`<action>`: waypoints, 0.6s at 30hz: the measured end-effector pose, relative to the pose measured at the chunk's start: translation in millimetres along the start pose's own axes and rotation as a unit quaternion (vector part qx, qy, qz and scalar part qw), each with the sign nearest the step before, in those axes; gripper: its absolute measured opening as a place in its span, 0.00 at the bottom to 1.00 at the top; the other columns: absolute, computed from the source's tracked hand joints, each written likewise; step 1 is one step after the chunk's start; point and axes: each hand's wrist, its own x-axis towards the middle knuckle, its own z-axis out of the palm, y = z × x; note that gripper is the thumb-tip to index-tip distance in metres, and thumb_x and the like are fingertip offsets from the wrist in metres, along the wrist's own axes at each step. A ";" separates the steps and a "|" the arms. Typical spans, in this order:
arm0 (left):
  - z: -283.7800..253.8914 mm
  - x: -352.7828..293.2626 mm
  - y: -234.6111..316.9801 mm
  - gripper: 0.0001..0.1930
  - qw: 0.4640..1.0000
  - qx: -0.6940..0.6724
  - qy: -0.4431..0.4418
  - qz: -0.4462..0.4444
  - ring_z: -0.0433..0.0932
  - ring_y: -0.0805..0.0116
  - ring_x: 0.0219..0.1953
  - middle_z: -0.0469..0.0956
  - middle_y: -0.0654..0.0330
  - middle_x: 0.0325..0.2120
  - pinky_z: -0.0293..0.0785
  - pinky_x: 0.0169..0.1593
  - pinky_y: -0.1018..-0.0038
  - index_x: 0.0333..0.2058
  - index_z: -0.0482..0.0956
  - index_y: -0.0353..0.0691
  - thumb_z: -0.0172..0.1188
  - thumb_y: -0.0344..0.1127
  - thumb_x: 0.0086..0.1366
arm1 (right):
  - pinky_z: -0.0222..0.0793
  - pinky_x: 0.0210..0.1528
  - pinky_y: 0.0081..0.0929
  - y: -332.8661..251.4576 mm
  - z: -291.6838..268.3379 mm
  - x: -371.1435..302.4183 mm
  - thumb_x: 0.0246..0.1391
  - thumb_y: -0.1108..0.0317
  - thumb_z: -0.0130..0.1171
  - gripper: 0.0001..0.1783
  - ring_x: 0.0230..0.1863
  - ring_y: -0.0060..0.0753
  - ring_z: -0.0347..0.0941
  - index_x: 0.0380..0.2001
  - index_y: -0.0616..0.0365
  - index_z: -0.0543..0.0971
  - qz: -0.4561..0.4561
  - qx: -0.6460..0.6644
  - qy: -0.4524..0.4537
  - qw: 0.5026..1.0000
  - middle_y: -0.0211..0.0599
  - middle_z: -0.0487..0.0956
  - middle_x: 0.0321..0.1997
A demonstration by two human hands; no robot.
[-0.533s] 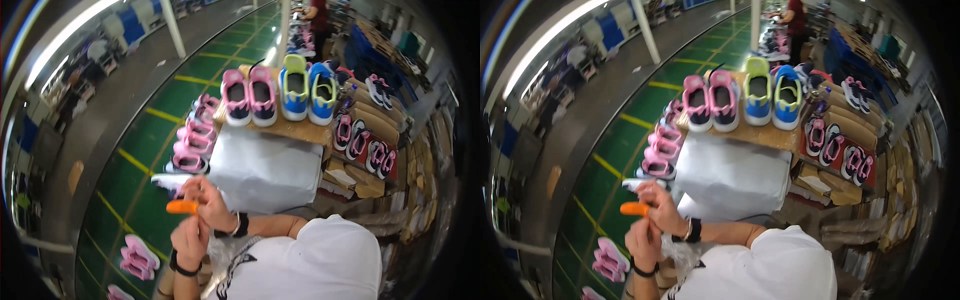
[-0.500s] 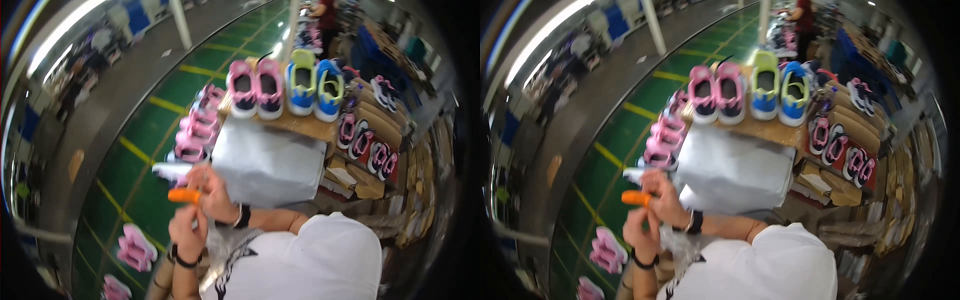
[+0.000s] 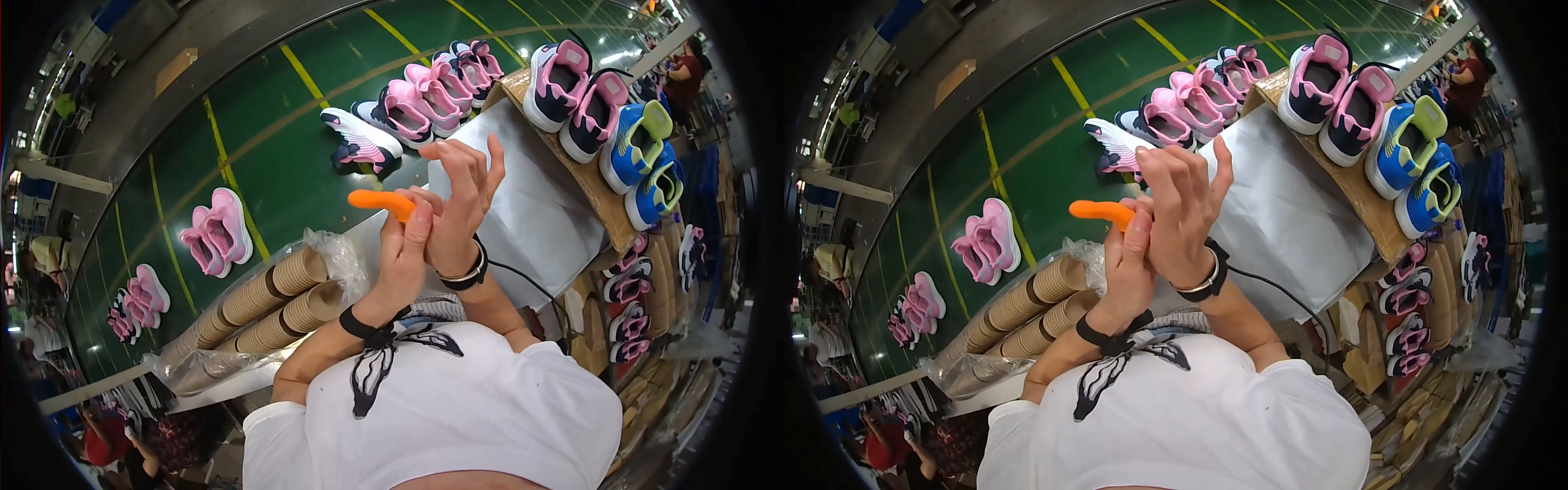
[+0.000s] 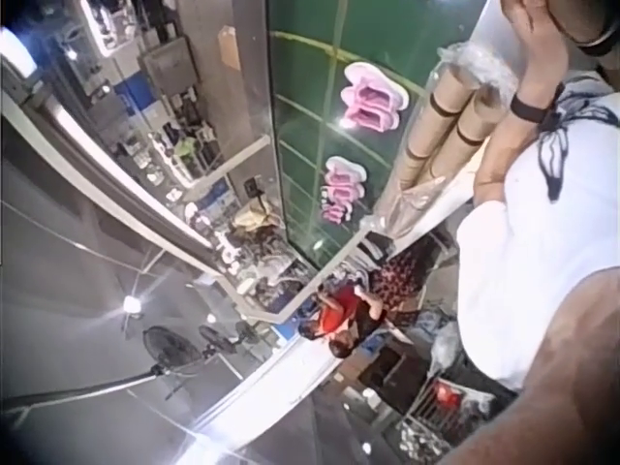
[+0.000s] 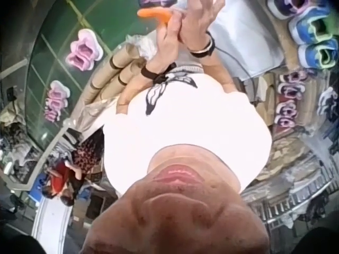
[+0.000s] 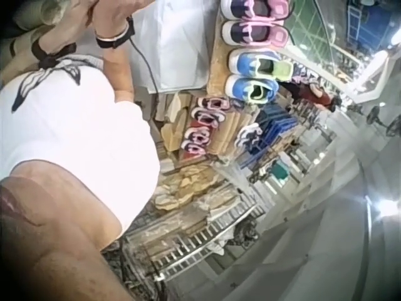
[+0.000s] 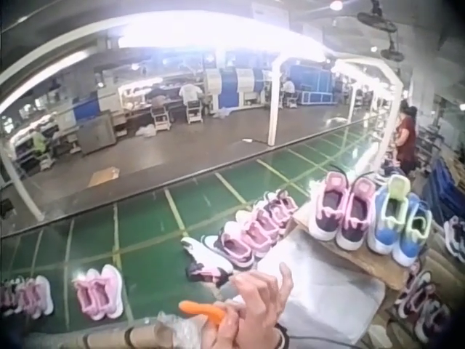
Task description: The recorder is at a conveyor belt in a shoe factory, picking up individual shoes, inserting a plastic tissue wrap into them, and placing them back on the belt.
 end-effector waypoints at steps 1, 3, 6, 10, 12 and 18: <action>-1.3 -0.1 0.1 0.12 1.000 0.027 -0.010 -0.003 0.63 0.86 0.31 0.67 0.69 0.32 0.61 0.35 0.87 0.40 0.68 0.41 0.44 0.43 0.71 | 0.42 0.64 0.54 1.9 -0.7 0.3 0.38 0.72 0.63 0.37 0.45 0.40 0.70 0.54 0.60 0.62 -0.005 -0.003 -0.010 1.000 0.40 0.75 0.39; -5.6 2.0 1.1 0.13 0.999 0.044 -0.018 -0.009 0.64 0.83 0.32 0.67 0.67 0.32 0.62 0.36 0.85 0.41 0.68 0.40 0.43 0.44 0.71 | 0.42 0.64 0.53 3.4 1.3 -1.1 0.37 0.72 0.64 0.37 0.46 0.40 0.70 0.54 0.59 0.61 0.007 0.020 -0.032 0.999 0.40 0.76 0.38; -9.6 10.0 3.2 0.16 1.000 -0.011 0.015 -0.012 0.65 0.77 0.33 0.67 0.64 0.31 0.63 0.39 0.81 0.40 0.67 0.38 0.41 0.46 0.71 | 0.41 0.65 0.51 1.3 8.2 -4.5 0.36 0.72 0.66 0.38 0.45 0.40 0.70 0.54 0.58 0.61 0.081 0.078 -0.017 0.994 0.41 0.76 0.38; -10.3 18.6 5.9 0.19 0.992 -0.118 0.033 0.038 0.66 0.69 0.34 0.66 0.59 0.29 0.64 0.41 0.76 0.35 0.66 0.36 0.38 0.48 0.72 | 0.40 0.65 0.51 -5.5 14.0 -4.8 0.36 0.74 0.65 0.37 0.42 0.39 0.71 0.52 0.57 0.60 0.027 0.081 -0.013 0.996 0.40 0.76 0.37; -10.3 16.6 5.3 0.19 0.993 -0.114 0.017 0.020 0.67 0.73 0.32 0.67 0.60 0.29 0.65 0.36 0.78 0.35 0.66 0.37 0.38 0.48 0.72 | 0.40 0.65 0.52 -8.2 12.6 -3.7 0.37 0.75 0.65 0.36 0.42 0.39 0.72 0.51 0.57 0.61 0.035 0.067 -0.015 0.997 0.40 0.77 0.37; -13.6 -0.3 -2.0 0.17 0.998 0.035 -0.044 -0.015 0.64 0.83 0.31 0.67 0.69 0.33 0.61 0.33 0.87 0.42 0.68 0.39 0.39 0.47 0.72 | 0.39 0.64 0.57 -4.4 6.2 -1.3 0.37 0.71 0.63 0.25 0.42 0.38 0.73 0.42 0.61 0.71 0.029 0.008 0.008 1.000 0.35 0.76 0.39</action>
